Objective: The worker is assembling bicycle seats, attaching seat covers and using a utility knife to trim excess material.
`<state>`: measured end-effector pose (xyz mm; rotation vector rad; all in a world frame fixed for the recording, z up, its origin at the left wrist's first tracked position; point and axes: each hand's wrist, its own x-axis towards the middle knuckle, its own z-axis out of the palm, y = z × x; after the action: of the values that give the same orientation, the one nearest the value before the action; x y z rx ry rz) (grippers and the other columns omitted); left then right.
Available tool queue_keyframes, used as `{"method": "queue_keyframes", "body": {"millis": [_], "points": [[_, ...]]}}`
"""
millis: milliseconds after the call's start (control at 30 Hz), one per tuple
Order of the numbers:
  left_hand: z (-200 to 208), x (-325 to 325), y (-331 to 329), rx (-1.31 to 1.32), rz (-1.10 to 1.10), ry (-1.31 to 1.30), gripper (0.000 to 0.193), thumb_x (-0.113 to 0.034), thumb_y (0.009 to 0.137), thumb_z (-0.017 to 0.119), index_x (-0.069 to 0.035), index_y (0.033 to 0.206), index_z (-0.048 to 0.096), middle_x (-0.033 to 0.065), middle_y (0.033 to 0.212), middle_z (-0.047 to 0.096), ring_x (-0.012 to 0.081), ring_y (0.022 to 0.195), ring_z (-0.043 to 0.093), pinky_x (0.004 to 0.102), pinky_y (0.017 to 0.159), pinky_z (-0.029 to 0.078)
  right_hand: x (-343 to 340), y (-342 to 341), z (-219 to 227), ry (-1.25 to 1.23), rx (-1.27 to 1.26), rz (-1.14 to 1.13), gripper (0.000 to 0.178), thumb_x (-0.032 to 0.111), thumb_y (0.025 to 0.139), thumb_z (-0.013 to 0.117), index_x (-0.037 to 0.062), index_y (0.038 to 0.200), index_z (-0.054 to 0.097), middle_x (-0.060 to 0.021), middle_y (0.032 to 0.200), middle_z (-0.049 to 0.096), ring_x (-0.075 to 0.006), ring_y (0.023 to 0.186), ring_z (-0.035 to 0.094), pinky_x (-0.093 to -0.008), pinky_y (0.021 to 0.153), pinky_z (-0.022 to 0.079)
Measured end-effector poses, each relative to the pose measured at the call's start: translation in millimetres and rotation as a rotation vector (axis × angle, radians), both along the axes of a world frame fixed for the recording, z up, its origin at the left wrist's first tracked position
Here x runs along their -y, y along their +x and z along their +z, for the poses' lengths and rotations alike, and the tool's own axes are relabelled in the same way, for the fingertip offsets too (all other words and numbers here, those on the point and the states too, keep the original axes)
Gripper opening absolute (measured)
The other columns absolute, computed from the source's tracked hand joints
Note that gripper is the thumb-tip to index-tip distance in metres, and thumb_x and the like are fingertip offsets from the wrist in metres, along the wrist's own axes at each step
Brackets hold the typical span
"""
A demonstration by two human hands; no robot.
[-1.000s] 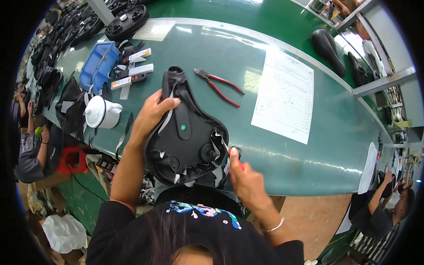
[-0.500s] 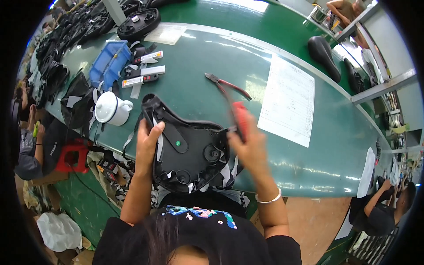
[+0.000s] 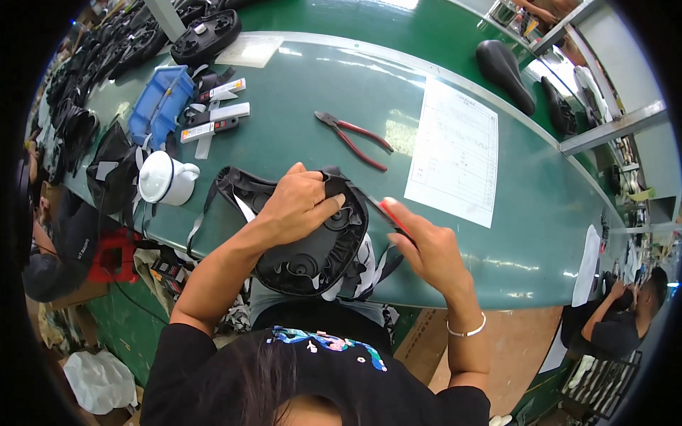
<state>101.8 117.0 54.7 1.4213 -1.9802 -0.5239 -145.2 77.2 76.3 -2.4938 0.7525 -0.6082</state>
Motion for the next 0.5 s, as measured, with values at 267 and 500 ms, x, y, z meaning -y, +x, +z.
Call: {"method": "queue_keyframes", "body": {"millis": [267,500], "points": [[18,-5,13,-1.140,0.291,0.176,0.034,-0.022,0.090,0.051,-0.008,0.059,0.052,0.0011,0.053,0.042,0.0154,0.057,0.046,0.0292,0.064,0.035,-73,0,-18,-0.069,-0.304,-0.253,0.064,0.016,0.083,0.065,0.0199,0.141,0.039,-0.0087,0.059,0.048,-0.0279,0.044,0.048,-0.0387,0.043,0.040],[30,3,8,-0.491,0.221,-0.330,0.008,-0.011,0.078,0.064,-0.007,0.078,0.056,0.0037,0.065,0.049,0.0209,0.056,0.047,0.0318,0.069,0.041,-44,26,-7,-0.007,-0.257,-0.347,0.051,0.021,0.088,0.058,0.0198,0.137,0.043,-0.0116,0.063,0.056,-0.0337,0.052,0.056,-0.0436,0.045,0.041]]}}
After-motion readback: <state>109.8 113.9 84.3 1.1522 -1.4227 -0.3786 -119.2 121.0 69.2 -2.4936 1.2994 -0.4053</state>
